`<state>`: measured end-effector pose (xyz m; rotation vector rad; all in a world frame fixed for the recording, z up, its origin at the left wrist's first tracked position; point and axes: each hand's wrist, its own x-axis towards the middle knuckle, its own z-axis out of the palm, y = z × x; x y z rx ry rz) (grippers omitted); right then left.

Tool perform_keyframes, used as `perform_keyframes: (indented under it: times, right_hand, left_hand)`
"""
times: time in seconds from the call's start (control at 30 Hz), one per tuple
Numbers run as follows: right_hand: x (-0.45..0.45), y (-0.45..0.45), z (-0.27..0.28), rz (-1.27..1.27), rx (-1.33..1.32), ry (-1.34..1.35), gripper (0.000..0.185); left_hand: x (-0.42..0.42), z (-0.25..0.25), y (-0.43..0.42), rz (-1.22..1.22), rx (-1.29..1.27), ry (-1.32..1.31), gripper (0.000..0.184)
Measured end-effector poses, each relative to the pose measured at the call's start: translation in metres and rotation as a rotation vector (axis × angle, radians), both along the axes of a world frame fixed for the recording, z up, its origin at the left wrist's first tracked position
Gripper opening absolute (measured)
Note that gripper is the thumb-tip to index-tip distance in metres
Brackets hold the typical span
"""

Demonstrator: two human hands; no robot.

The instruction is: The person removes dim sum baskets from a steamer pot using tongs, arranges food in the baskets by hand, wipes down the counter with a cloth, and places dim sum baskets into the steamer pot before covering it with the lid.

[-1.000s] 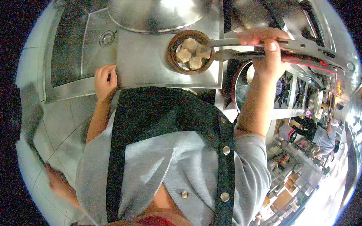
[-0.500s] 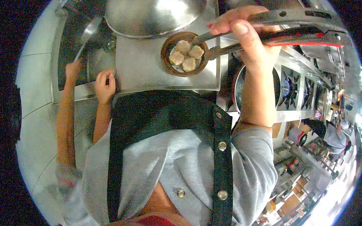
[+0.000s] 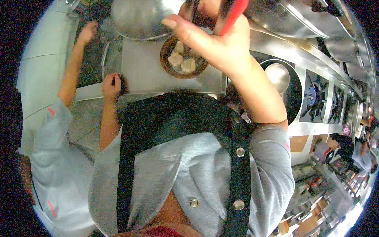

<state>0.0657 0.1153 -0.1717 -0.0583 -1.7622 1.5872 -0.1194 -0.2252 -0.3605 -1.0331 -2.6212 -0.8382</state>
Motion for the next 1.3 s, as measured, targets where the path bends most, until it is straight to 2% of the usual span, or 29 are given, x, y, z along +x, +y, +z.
perform_keyframes:
  times: [0.07, 0.1, 0.13, 0.2, 0.23, 0.27, 0.33, 0.37, 0.4, 0.47, 0.5, 0.53, 0.57, 0.6, 0.63, 0.67, 0.73, 0.8, 0.83, 0.87, 0.93, 1.03, 1.07, 1.17, 1.23, 1.3]
  right_hand:
    - [-0.002, 0.014, -0.013, 0.255, 0.08, -0.006, 0.01]
    - [-0.001, 0.003, -0.011, 0.222, -0.001, -0.03, 0.011]
    - [-0.003, -0.002, -0.01, 0.195, 0.116, -0.08, 0.014]
    - [-0.016, -0.052, 0.001, -0.182, -0.38, -0.065, 0.025]
    - [-0.015, -0.011, -0.011, 0.168, 0.062, 0.002, 0.032]
    - [-0.012, -0.006, -0.01, 0.166, 0.072, -0.008, 0.032]
    - [-0.012, -0.003, -0.006, 0.05, 0.435, -0.003, 0.032]
    - [-0.018, -0.014, -0.019, -0.01, 0.127, 0.12, 0.026]
    - [-0.021, 0.009, -0.036, 0.156, 0.315, 0.183, 0.018]
    - [-0.011, 0.003, -0.022, 0.057, 0.117, 0.007, 0.016]
    - [-0.002, -0.013, 0.004, -0.027, -0.178, -0.126, 0.014]
    - [-0.01, 0.001, -0.011, -0.056, 0.057, 0.076, 0.012]
    - [-0.003, 0.006, 0.002, -0.098, 0.14, -0.017, 0.015]
    - [0.002, 0.007, 0.015, -0.14, 0.224, -0.107, 0.028]
    - [0.001, 0.012, 0.003, -0.167, 0.128, 0.017, 0.035]
    - [0.005, 0.015, 0.007, -0.158, 0.163, 0.062, 0.036]
    - [0.018, 0.026, 0.012, -0.285, 0.071, 0.021, 0.035]
    - [0.025, 0.039, 0.008, -0.338, -0.133, 0.191, 0.037]
    - [0.034, 0.047, 0.004, -0.37, -0.287, 0.19, 0.036]
    - [0.04, 0.052, 0.003, -0.518, -0.42, 0.209, 0.036]
    - [0.046, 0.055, 0.0, -0.61, -0.6, 0.283, 0.036]
    - [0.074, 0.107, -0.051, -0.444, -0.771, 0.392, 0.032]
    - [0.077, 0.11, -0.063, -0.44, -0.875, 0.457, 0.032]
    - [0.081, 0.117, -0.092, -0.441, -0.97, 0.434, 0.033]
    - [0.077, 0.117, -0.101, -0.568, -1.209, 0.405, 0.032]
    - [0.086, 0.127, -0.123, -0.353, -1.347, 0.5, 0.029]
  left_hand:
    - [-0.004, -0.006, 0.0, -0.004, -0.011, -0.02, 0.01]
    - [-0.005, -0.007, 0.001, -0.015, -0.012, -0.016, 0.01]
    - [-0.005, -0.007, 0.001, -0.017, 0.006, -0.003, 0.01]
    - [-0.004, -0.009, 0.004, -0.03, 0.033, -0.002, 0.01]
    - [-0.003, -0.009, 0.005, -0.009, 0.014, 0.007, 0.011]
    - [0.0, -0.01, 0.006, 0.016, -0.003, 0.017, 0.011]
    - [0.001, -0.011, 0.01, 0.014, 0.032, -0.014, 0.011]
    - [0.002, -0.012, 0.01, 0.011, 0.049, -0.041, 0.011]
    - [0.002, -0.013, 0.01, 0.016, 0.058, -0.039, 0.011]
    - [0.0, -0.008, 0.008, -0.012, 0.055, -0.011, 0.011]
    - [0.0, -0.006, 0.007, -0.007, 0.063, -0.009, 0.011]
    - [0.002, -0.005, 0.006, 0.026, 0.039, -0.015, 0.01]
    - [0.004, -0.004, 0.005, 0.06, 0.016, -0.023, 0.01]
    - [0.004, -0.003, 0.004, 0.067, 0.025, -0.023, 0.01]
    - [0.003, -0.019, 0.015, 0.048, 0.051, -0.012, 0.01]
    - [0.002, -0.019, 0.015, 0.035, 0.068, 0.002, 0.009]
    - [0.004, -0.017, 0.015, 0.04, 0.071, -0.011, 0.009]
    - [0.005, -0.019, 0.016, 0.047, 0.076, -0.029, 0.009]
    - [0.004, -0.021, 0.017, 0.031, 0.087, -0.034, 0.009]
    - [0.003, -0.02, 0.015, 0.017, 0.096, -0.039, 0.009]
    - [0.004, -0.02, 0.016, 0.03, 0.083, -0.044, 0.008]
    - [0.009, -0.016, 0.017, 0.051, 0.079, -0.092, 0.008]
    - [0.01, -0.015, 0.017, 0.057, 0.09, -0.127, 0.008]
    - [0.01, -0.014, 0.016, 0.03, 0.124, -0.125, 0.009]
    - [0.003, -0.019, 0.011, 0.011, 0.125, -0.102, 0.009]
    - [0.001, -0.024, 0.009, -0.001, 0.143, -0.086, 0.009]
